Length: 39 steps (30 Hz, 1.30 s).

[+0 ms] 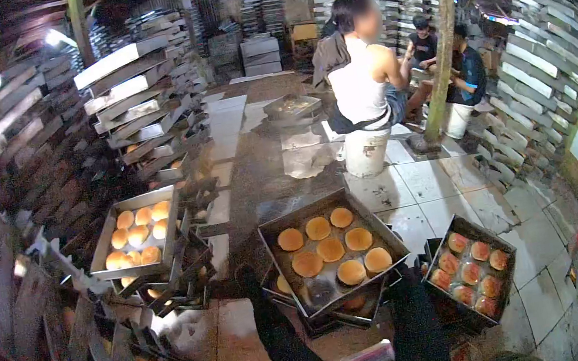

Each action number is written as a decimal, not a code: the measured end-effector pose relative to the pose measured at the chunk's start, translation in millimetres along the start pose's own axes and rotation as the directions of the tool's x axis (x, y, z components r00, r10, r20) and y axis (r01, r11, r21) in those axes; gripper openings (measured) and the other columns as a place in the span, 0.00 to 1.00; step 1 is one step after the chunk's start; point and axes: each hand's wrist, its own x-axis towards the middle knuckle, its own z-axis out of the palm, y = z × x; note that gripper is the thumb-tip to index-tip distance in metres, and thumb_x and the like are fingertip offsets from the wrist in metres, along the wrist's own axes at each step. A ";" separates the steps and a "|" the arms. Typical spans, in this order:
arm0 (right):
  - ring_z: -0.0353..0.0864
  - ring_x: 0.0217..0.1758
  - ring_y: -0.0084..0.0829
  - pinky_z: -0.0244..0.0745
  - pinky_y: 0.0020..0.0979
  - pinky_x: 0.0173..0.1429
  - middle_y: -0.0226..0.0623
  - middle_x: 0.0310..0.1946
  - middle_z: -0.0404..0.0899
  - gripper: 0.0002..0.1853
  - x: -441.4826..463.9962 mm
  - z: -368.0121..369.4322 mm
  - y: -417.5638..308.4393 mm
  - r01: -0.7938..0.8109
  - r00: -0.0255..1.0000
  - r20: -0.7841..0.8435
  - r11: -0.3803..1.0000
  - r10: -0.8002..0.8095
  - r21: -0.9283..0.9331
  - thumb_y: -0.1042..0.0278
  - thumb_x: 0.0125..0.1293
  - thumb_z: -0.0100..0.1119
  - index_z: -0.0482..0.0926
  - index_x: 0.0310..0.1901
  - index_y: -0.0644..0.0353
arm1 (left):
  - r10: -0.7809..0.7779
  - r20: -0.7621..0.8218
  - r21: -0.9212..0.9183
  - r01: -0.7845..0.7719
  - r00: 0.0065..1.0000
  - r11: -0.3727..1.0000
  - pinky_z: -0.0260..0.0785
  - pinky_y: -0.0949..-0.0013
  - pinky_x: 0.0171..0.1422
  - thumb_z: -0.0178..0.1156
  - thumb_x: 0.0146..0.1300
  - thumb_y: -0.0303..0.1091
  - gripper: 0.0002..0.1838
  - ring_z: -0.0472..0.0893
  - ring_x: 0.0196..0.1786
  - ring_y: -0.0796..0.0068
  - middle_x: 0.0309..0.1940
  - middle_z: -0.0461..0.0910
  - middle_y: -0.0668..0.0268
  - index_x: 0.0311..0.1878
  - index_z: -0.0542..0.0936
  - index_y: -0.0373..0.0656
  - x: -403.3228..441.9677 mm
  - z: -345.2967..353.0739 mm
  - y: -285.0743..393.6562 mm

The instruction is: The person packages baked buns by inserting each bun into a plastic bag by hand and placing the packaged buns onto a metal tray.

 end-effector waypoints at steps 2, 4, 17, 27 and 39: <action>0.70 0.27 0.42 0.65 0.35 0.32 0.45 0.27 0.69 0.06 12.9 -3.5 -1.1 0.078 0.996 0.049 0.995 -0.081 0.066 0.72 0.61 0.52 0.73 0.31 0.66 | -0.055 0.027 -0.034 0.055 0.998 0.998 0.65 0.64 0.43 0.47 0.64 0.46 0.20 0.71 0.36 0.66 0.32 0.73 0.59 0.34 0.73 0.35 12.7 -5.2 -13.4; 0.71 0.26 0.41 0.66 0.36 0.33 0.46 0.28 0.69 0.07 28.1 -10.4 -8.3 0.329 0.944 0.007 0.941 -0.331 0.085 0.70 0.63 0.51 0.74 0.34 0.65 | -0.017 0.016 -0.037 0.018 1.000 0.999 0.65 0.65 0.43 0.47 0.65 0.45 0.19 0.71 0.35 0.65 0.32 0.73 0.59 0.34 0.73 0.35 25.8 -11.7 0.7; 0.72 0.28 0.44 0.66 0.39 0.33 0.47 0.27 0.70 0.11 -60.1 0.9 113.5 -0.443 0.889 0.115 0.896 0.443 -0.025 0.65 0.63 0.51 0.74 0.33 0.65 | 0.291 -0.400 0.318 -0.166 0.869 0.933 0.58 0.65 0.31 0.54 0.61 0.38 0.17 0.65 0.26 0.71 0.22 0.70 0.66 0.23 0.68 0.36 -29.1 29.6 -87.9; 0.75 0.43 0.40 0.71 0.36 0.51 0.41 0.43 0.72 0.34 66.0 -33.7 106.8 0.014 0.960 0.277 0.987 0.030 -0.158 0.56 0.48 0.67 0.61 0.54 0.59 | -0.401 -0.410 -0.503 0.164 0.819 0.849 0.50 0.69 0.54 0.48 0.62 0.41 0.15 0.66 0.48 0.74 0.44 0.71 0.70 0.48 0.72 0.44 20.6 -0.8 12.3; 0.75 0.40 0.43 0.71 0.35 0.43 0.45 0.33 0.76 0.12 213.7 -99.2 216.6 -0.156 0.983 -0.142 0.947 0.120 -0.281 0.64 0.57 0.58 0.74 0.36 0.65 | -0.479 -0.301 -0.609 0.220 0.825 0.762 0.62 0.73 0.44 0.45 0.66 0.36 0.12 0.70 0.38 0.78 0.41 0.72 0.68 0.47 0.72 0.42 31.8 4.0 -47.5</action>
